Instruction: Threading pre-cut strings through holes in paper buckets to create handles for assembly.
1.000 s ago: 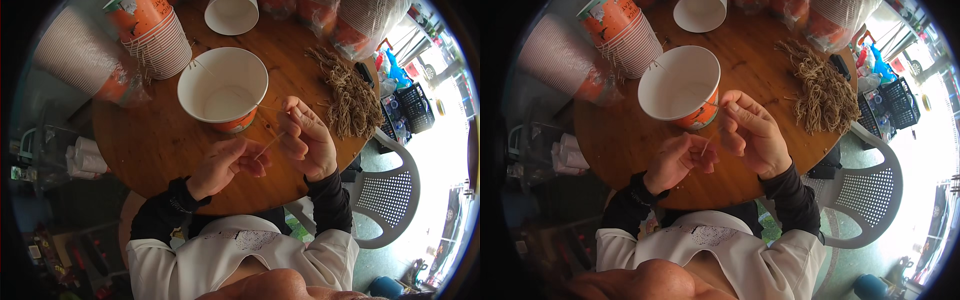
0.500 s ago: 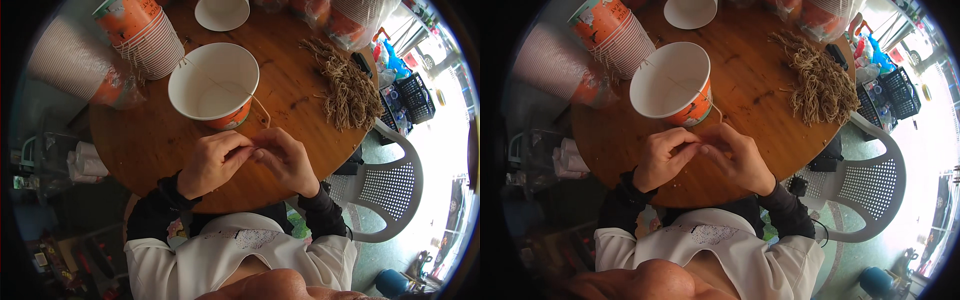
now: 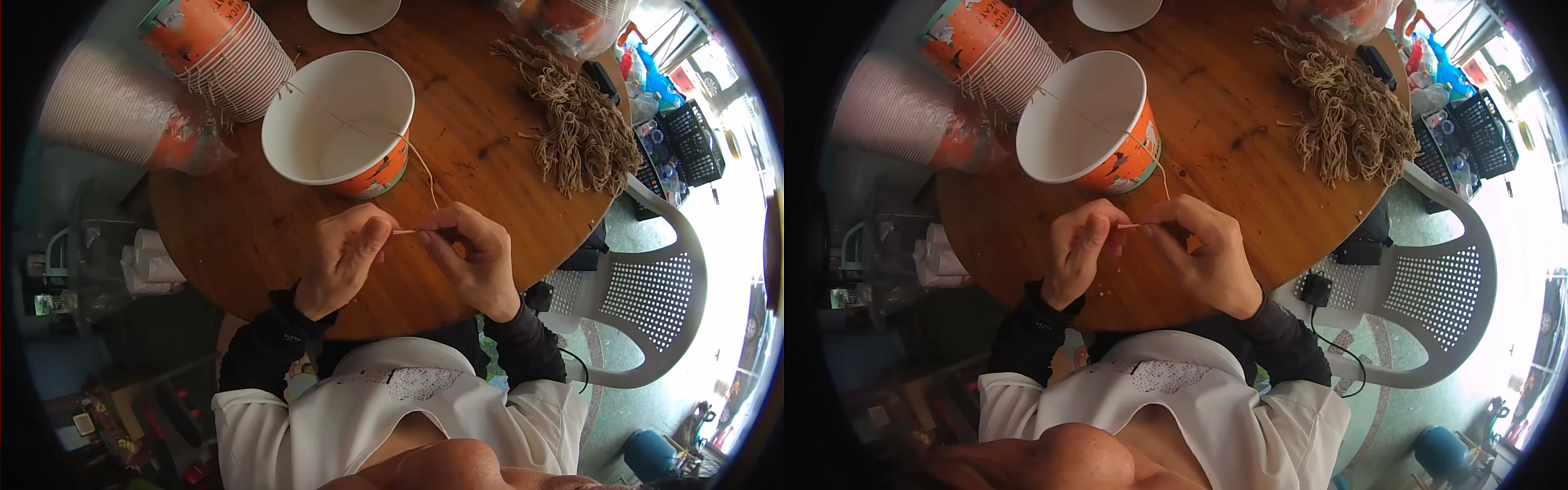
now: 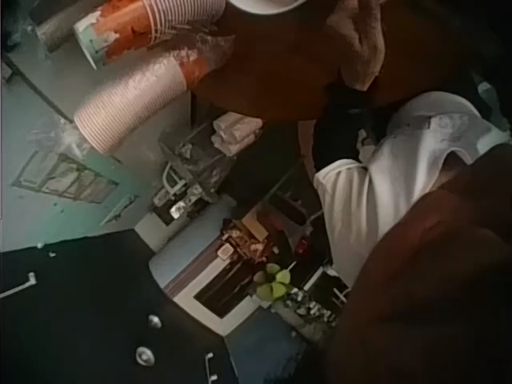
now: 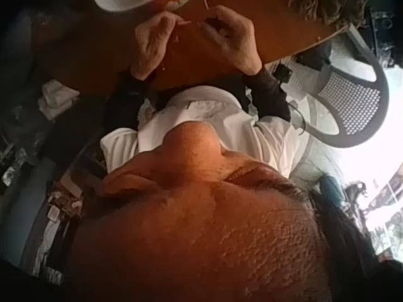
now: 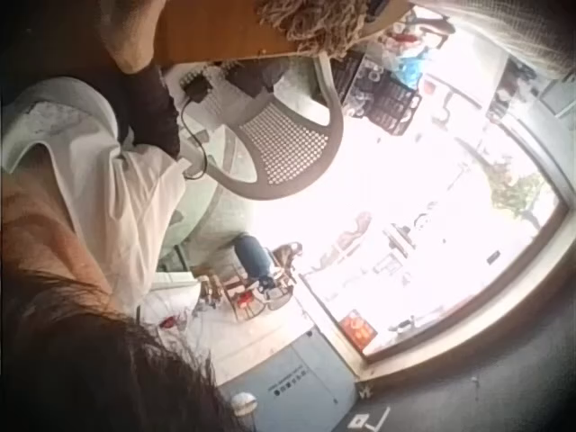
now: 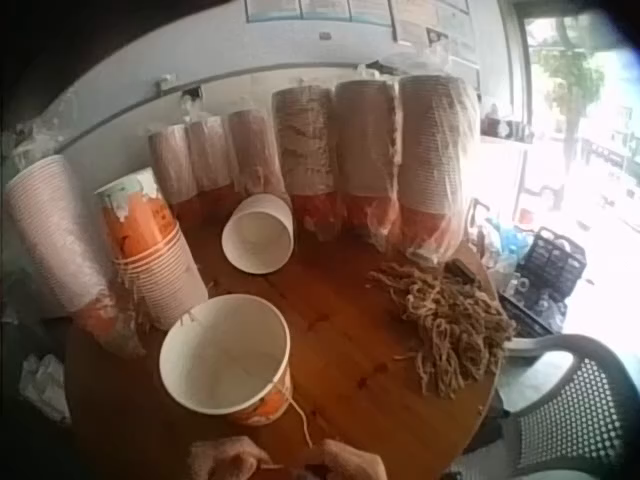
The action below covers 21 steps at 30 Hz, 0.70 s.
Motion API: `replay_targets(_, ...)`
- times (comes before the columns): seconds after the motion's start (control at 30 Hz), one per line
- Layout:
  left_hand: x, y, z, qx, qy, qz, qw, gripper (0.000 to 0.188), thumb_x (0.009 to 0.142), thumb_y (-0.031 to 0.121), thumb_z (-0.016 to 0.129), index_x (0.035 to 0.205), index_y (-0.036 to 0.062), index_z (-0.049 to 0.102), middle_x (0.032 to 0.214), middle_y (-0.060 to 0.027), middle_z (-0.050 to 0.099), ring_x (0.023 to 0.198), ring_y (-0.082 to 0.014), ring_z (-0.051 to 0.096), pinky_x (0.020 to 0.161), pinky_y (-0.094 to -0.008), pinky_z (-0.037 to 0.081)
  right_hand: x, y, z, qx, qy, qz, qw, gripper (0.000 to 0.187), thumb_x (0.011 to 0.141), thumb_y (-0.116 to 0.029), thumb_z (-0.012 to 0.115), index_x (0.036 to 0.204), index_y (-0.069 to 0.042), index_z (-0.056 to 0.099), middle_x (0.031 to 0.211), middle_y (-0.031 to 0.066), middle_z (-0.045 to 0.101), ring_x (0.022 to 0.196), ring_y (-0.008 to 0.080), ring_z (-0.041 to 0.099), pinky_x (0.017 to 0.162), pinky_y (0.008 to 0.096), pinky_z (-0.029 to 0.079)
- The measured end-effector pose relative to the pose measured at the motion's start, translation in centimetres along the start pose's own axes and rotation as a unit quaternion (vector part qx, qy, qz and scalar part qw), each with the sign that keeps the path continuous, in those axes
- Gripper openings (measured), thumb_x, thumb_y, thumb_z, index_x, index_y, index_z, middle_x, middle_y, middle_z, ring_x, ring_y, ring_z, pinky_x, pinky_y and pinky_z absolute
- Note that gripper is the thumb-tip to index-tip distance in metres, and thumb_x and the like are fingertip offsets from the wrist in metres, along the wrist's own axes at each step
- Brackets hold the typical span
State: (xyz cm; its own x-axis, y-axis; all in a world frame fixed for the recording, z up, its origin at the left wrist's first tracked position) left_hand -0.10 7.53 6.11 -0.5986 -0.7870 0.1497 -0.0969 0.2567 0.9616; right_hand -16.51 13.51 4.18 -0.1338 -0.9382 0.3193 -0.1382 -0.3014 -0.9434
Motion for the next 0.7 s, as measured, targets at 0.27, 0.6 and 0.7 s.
replay_targets(0.27,0.5,0.9,0.7,0.166,0.013,0.057,0.984,0.019,0.095,0.012,0.062,0.08,0.001,0.056,0.068,-0.007,0.052,0.056,-0.0147,0.049,0.053,-0.0281,0.039,0.0,-0.2,-0.1,-0.031,-0.024,-0.006,0.999,0.012,0.083,-0.001,0.068,0.094,-0.001,0.064,0.081,0.0082,0.061,0.067,0.0191,0.059,0.058,0.0286,0.047)
replay_targets(0.6,0.9,3.3,1.5,0.286,0.033,0.198,0.937,0.011,0.088,0.002,0.066,0.091,0.0005,0.056,0.081,-0.0101,0.058,0.069,-0.0258,0.058,0.061,-0.0336,0.047,1.1,-1.1,-1.1,-0.027,-0.025,-0.034,0.999,0.014,0.082,-0.001,0.068,0.095,-0.001,0.064,0.085,0.0113,0.064,0.073,0.0214,0.064,0.063,0.0303,0.051)
replay_targets(0.7,1.0,3.3,1.5,0.308,0.045,0.213,0.926,0.011,0.086,-0.001,0.066,0.092,0.0009,0.056,0.082,-0.0104,0.059,0.071,-0.0262,0.06,0.062,-0.0341,0.049,1.5,-0.7,-1.1,-0.003,-0.03,-0.016,0.999,0.013,0.082,0.0,0.067,0.094,-0.001,0.063,0.085,0.0119,0.064,0.074,0.0225,0.064,0.064,0.0308,0.052)
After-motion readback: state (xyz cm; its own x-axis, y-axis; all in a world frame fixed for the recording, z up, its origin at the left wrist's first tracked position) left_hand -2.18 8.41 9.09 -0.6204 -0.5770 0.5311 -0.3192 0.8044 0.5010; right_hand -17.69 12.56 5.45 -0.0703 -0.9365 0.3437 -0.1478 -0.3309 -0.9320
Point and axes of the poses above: each hand's wrist, its own x-axis towards the middle knuckle, its own z-axis out of the palm, y = z × x, the point moved 4 cm from there along x, towards the middle knuckle
